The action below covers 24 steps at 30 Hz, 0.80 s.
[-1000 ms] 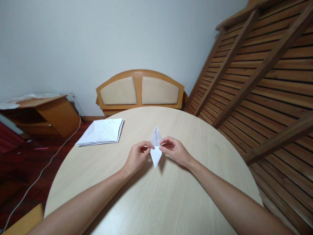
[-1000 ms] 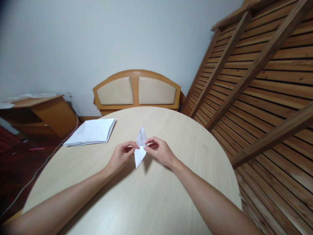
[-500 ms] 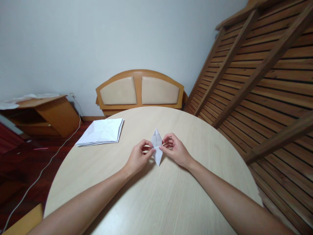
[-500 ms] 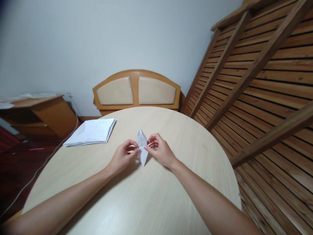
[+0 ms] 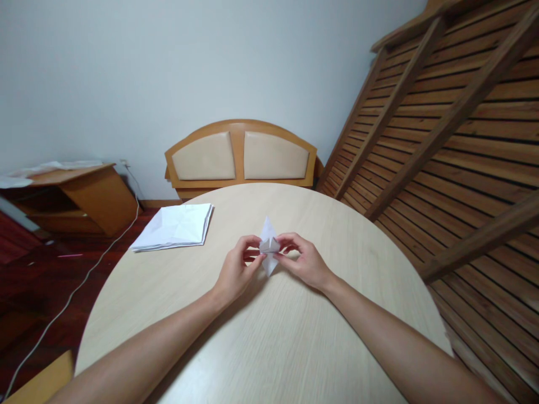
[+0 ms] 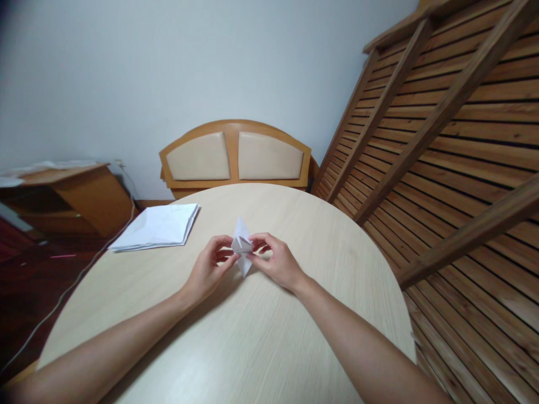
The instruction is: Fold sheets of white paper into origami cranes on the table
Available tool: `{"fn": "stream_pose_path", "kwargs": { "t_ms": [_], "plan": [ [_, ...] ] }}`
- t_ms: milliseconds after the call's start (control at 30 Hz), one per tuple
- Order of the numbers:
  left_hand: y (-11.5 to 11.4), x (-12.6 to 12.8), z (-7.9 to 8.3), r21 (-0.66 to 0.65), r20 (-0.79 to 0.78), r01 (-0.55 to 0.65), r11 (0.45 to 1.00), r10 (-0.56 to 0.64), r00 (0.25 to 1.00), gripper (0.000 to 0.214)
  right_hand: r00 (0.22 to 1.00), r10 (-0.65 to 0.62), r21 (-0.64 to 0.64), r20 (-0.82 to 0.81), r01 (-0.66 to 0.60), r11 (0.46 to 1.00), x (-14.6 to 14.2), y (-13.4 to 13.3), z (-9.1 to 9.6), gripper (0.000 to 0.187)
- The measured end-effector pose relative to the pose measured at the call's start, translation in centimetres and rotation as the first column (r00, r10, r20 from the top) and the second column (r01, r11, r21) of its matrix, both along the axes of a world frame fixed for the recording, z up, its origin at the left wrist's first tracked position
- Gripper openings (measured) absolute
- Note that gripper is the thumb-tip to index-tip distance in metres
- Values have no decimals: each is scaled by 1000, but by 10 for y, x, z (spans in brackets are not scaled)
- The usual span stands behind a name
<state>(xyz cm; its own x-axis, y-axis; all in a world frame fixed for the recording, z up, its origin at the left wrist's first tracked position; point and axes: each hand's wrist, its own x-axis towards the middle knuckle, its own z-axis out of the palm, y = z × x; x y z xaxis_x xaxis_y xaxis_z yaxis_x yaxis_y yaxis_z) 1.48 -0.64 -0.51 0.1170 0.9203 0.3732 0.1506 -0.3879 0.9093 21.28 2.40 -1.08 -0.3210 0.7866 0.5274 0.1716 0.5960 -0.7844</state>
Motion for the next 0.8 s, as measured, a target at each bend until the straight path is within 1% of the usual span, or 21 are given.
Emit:
{"fn": "stream_pose_path", "kwargs": {
  "t_ms": [133,233,467,700,800],
  "plan": [
    [-1,-1,1,35,-82,32,999,-29,996,19,999,-30,53,15,29,998,0,1,1,23],
    [-1,-2,2,73,-108,29,997,-21,994,19,998,-40,89,44,36,995,1,0,4,19],
    [1,-4,2,122,-107,12,992,1,994,18,995,-10,185,98,-8,983,2,-2,8,23],
    [1,-6,0,253,-182,34,967,13,983,20,993,-37,313,113,0,950,2,0,9,15],
    [1,-7,0,266,-203,21,964,35,979,21,992,-50,324,113,11,946,3,-1,10,14]
  ]
}}
